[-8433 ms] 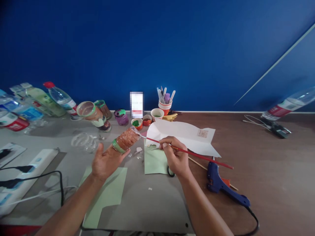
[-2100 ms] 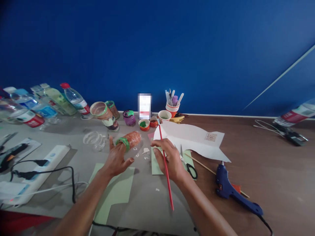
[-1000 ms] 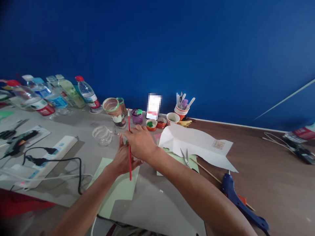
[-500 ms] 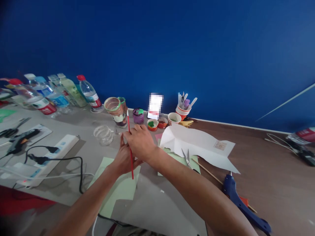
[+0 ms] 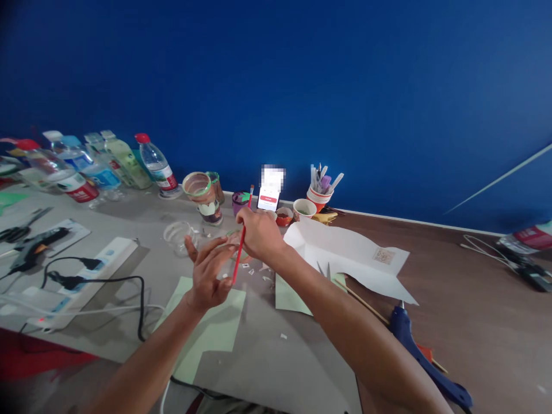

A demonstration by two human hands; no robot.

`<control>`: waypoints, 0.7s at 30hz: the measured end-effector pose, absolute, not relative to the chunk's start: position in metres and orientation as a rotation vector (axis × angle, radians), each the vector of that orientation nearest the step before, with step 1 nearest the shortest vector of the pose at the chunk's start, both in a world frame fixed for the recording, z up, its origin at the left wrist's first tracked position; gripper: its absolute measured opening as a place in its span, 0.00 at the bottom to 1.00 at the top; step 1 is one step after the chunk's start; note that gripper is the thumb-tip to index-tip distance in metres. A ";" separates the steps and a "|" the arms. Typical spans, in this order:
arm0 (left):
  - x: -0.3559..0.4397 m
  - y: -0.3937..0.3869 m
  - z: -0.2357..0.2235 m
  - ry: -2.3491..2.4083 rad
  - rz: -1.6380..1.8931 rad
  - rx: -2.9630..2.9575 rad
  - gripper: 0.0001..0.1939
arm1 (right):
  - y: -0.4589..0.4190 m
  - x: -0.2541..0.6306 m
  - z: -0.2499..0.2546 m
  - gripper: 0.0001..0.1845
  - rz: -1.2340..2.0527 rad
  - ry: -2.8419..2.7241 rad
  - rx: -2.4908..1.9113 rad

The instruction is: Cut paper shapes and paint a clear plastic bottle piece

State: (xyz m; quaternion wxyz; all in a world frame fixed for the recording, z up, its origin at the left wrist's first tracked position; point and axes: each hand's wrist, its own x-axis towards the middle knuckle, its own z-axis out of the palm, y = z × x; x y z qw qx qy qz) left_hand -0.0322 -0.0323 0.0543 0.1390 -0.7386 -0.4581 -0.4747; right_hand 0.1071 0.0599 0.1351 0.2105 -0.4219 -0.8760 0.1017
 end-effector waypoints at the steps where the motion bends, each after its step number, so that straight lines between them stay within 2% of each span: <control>1: -0.035 -0.032 0.053 -1.369 -1.410 -2.067 0.27 | 0.063 0.107 0.135 0.13 0.321 -2.403 -1.190; 5: -0.046 -0.027 0.052 -1.531 -1.606 -1.787 0.31 | 0.077 0.098 0.131 0.13 0.470 -2.293 -1.257; 10: -0.053 -0.019 0.054 -1.439 -1.784 -1.637 0.30 | 0.090 0.074 0.125 0.14 0.500 -2.264 -1.298; 21: -0.053 -0.014 0.049 -1.329 -1.818 -1.636 0.28 | 0.106 0.041 0.111 0.12 0.555 -2.262 -1.346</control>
